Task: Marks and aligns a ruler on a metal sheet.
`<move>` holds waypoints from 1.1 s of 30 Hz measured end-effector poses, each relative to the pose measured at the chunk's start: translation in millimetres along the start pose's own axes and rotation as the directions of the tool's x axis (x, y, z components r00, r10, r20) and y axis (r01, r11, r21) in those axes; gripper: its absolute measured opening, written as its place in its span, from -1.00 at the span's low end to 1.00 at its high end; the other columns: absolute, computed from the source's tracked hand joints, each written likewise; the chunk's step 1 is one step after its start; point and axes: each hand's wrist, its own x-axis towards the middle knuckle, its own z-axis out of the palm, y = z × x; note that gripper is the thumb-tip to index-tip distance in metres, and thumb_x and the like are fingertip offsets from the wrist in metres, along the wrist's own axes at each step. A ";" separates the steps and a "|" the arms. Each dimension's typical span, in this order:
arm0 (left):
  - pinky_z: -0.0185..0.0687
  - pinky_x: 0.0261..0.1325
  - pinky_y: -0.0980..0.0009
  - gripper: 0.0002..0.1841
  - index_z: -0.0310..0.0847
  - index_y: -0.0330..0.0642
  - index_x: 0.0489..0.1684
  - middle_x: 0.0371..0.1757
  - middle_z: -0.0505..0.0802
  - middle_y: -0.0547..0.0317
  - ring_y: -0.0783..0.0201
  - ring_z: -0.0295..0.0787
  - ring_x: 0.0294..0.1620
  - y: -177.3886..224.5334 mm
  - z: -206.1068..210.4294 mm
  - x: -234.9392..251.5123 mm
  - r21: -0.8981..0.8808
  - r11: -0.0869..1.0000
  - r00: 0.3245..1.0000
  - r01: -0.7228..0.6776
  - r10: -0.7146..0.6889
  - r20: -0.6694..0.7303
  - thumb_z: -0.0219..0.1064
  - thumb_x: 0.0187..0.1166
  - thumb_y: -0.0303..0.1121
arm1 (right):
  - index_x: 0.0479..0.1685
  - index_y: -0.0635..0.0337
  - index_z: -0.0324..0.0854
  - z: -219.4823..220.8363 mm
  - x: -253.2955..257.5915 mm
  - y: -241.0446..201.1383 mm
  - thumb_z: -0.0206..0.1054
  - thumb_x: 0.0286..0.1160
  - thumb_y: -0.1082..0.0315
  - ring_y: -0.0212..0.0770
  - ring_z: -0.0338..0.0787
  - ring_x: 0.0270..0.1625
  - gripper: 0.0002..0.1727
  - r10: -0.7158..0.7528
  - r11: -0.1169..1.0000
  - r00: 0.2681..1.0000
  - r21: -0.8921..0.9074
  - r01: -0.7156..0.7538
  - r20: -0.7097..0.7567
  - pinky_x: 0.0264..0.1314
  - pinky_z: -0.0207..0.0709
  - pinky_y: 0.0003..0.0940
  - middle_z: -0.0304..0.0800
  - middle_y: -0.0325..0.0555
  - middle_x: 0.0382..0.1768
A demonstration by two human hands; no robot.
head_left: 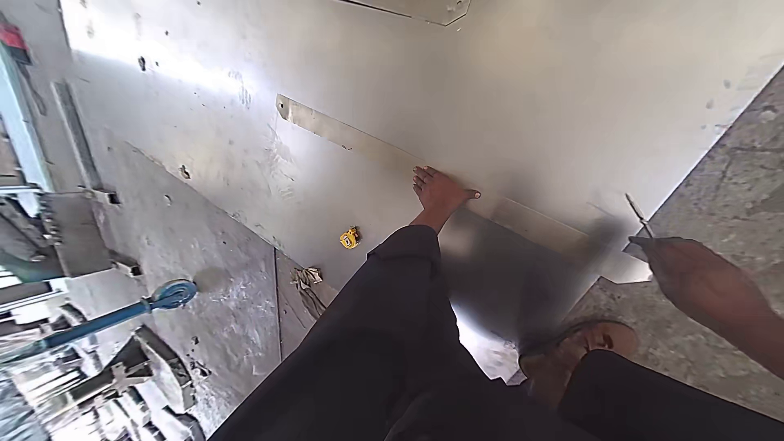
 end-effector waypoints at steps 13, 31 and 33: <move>0.28 0.64 -0.33 0.00 0.20 0.24 0.85 0.92 0.07 -0.18 -0.32 0.14 0.82 -51.1 -13.4 -2.8 0.251 0.900 0.894 -0.357 0.407 -0.186 0.68 0.26 -0.26 | 0.20 0.35 0.71 67.2 -6.8 -16.7 0.72 0.16 0.29 0.51 0.73 0.08 -0.43 0.024 0.998 0.996 0.061 -0.019 -0.086 0.11 0.59 0.37 0.72 0.43 -0.01; 0.55 0.35 -0.13 -0.70 0.75 -0.16 0.05 -0.02 0.88 -0.09 -0.10 0.81 0.17 -139.1 -35.7 -33.2 0.563 0.541 0.775 -0.625 0.520 0.360 0.11 0.84 -0.21 | -0.40 0.24 0.75 76.9 -54.1 -62.0 0.40 0.46 0.05 0.07 0.85 -0.39 -0.62 -0.163 0.948 0.980 0.292 0.125 0.111 -0.41 0.69 0.05 0.80 0.04 -0.40; 0.51 0.41 -0.15 -0.69 0.76 -0.15 0.08 0.01 0.88 -0.08 -0.10 0.80 0.21 -139.1 -41.5 -29.6 0.554 0.540 0.771 -0.634 0.503 0.391 0.13 0.84 -0.17 | -0.31 0.27 0.81 73.0 -50.3 -62.1 0.43 0.53 0.03 0.09 0.87 -0.26 -0.59 -0.135 0.924 0.960 0.381 0.033 0.244 -0.17 0.71 0.11 0.84 0.07 -0.34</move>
